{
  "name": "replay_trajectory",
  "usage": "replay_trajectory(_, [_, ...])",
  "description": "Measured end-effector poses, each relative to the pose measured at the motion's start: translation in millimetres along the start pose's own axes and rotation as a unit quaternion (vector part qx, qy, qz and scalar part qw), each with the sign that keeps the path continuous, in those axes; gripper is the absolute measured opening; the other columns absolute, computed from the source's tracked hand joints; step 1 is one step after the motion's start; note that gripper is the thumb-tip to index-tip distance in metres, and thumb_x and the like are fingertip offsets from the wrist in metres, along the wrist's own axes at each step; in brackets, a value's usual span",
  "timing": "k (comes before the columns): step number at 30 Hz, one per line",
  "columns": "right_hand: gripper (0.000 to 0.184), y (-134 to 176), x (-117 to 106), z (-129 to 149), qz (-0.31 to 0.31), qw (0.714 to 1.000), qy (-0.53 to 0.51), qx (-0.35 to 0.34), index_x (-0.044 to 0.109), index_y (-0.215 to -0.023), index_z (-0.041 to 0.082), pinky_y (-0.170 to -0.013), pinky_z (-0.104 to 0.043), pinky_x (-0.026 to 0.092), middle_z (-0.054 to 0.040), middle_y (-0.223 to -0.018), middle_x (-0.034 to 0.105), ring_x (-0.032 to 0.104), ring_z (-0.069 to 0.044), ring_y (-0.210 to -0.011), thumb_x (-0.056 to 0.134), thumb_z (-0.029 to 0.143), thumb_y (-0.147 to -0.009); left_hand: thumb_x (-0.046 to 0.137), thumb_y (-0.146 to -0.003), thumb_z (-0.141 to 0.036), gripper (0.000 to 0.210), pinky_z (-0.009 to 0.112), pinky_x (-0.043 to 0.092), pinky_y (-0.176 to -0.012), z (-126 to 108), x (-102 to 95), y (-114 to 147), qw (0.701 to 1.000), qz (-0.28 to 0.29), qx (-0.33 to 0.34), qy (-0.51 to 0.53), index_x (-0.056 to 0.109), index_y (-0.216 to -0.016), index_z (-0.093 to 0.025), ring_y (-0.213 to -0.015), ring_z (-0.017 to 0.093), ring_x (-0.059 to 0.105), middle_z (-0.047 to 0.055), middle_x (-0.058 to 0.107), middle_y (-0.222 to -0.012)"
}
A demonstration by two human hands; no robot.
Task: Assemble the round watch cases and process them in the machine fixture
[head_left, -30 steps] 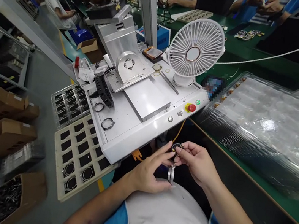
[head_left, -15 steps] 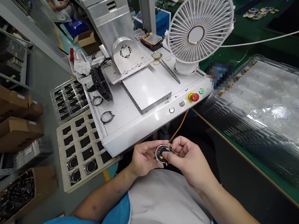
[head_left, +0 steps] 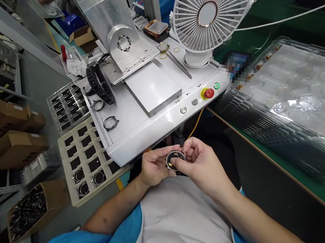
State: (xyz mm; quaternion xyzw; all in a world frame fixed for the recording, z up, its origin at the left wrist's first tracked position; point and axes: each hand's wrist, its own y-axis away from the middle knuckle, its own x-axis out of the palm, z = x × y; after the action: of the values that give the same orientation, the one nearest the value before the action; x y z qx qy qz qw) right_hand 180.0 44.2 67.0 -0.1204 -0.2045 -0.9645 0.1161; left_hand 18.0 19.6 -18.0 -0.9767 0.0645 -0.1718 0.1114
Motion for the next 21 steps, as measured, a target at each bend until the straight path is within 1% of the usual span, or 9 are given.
replay_trajectory(4, [0.04, -1.6, 0.7, -1.4, -0.001, 1.0, -0.01, 0.006, 0.045, -0.072, 0.022, -0.046, -0.019, 0.035, 0.0082, -0.056, 0.051, 0.045, -0.008, -0.051, 0.083, 0.026, -0.061, 0.096, -0.067, -0.035, 0.056, 0.04, 0.068, -0.09, -0.2, 2.0, 0.4, 1.0, -0.023, -0.009, -0.013, 0.077, -0.12, -0.036, -0.104, 0.027, 0.08, 0.006, 0.079, -0.122])
replay_trajectory(7, [0.046, -4.1, -1.0, -3.4, 0.007, 0.999, -0.039, 0.019, 0.045, -0.073, 0.021, -0.047, -0.019, 0.04, 0.0081, -0.055, 0.054, 0.05, -0.008, -0.051, 0.088, 0.028, -0.059, 0.095, -0.069, -0.037, 0.054, 0.038, 0.069, -0.088, -0.3, 3.4, 0.5, 1.0, -0.029, 0.0, -0.012, 0.077, -0.119, -0.037, -0.103, 0.026, 0.08, 0.005, 0.08, -0.121])
replay_trajectory(9, [0.049, -5.9, -4.4, -6.1, 0.015, 0.998, -0.039, 0.047, 0.047, -0.076, 0.021, -0.048, -0.02, 0.046, 0.0053, -0.059, 0.061, 0.056, -0.011, -0.053, 0.092, 0.032, -0.058, 0.095, -0.069, -0.038, 0.052, 0.039, 0.069, -0.088, -0.2, 3.6, 0.4, 0.999, -0.036, 0.001, -0.012, 0.077, -0.119, -0.037, -0.102, 0.027, 0.08, 0.005, 0.08, -0.12])
replay_trajectory(12, [0.05, -8.1, -11.2, -13.0, 0.038, 0.995, 0.009, 0.092, 0.055, -0.077, 0.019, -0.046, -0.022, 0.049, -0.0011, -0.063, 0.068, 0.061, -0.014, -0.055, 0.095, 0.042, -0.058, 0.096, -0.068, -0.033, 0.054, 0.043, 0.069, -0.091, 1.2, 2.8, 0.4, 0.999, -0.039, 0.008, -0.022, 0.078, -0.119, -0.036, -0.104, 0.029, 0.08, 0.005, 0.08, -0.12])
replay_trajectory(14, [0.051, -9.2, -14.1, -18.9, 0.051, 0.994, 0.012, 0.095, 0.055, -0.07, 0.018, -0.043, -0.021, 0.048, -0.0021, -0.059, 0.066, 0.058, -0.012, -0.051, 0.095, 0.048, -0.059, 0.095, -0.069, -0.026, 0.057, 0.045, 0.067, -0.094, 2.8, 1.7, 0.8, 0.999, -0.025, 0.027, -0.035, 0.076, -0.121, -0.036, -0.107, 0.03, 0.078, 0.006, 0.079, -0.122])
replay_trajectory(17, [0.057, -10.3, -12.5, -26.2, 0.055, 0.995, -0.032, 0.077, 0.05, -0.063, 0.019, -0.04, -0.02, 0.047, -0.0008, -0.054, 0.063, 0.052, -0.01, -0.044, 0.095, 0.054, -0.058, 0.094, -0.069, -0.018, 0.062, 0.042, 0.066, -0.097, 4.1, 0.3, 2.6, 0.997, -0.012, 0.057, -0.06, 0.075, -0.125, -0.035, -0.109, 0.029, 0.078, 0.007, 0.077, -0.125])
replay_trajectory(19, [0.058, -11.3, -7.4, -28.0, 0.062, 0.994, -0.048, 0.072, 0.049, -0.063, 0.019, -0.039, -0.021, 0.049, 0.0, -0.053, 0.062, 0.052, -0.01, -0.043, 0.096, 0.053, -0.057, 0.095, -0.069, -0.018, 0.061, 0.04, 0.066, -0.096, 3.1, -0.2, 4.2, 0.995, -0.023, 0.068, -0.076, 0.075, -0.124, -0.034, -0.108, 0.028, 0.078, 0.007, 0.078, -0.124])
replay_trajectory(21, [0.058, -14.0, -0.8, -26.6, 0.068, 0.994, -0.053, 0.069, 0.05, -0.064, 0.019, -0.039, -0.021, 0.05, 0.0014, -0.052, 0.061, 0.052, -0.009, -0.044, 0.097, 0.053, -0.056, 0.094, -0.07, -0.021, 0.057, 0.04, 0.067, -0.094, -0.1, -0.4, 5.2, 0.993, -0.055, 0.066, -0.086, 0.075, -0.123, -0.034, -0.107, 0.028, 0.079, 0.008, 0.078, -0.123])
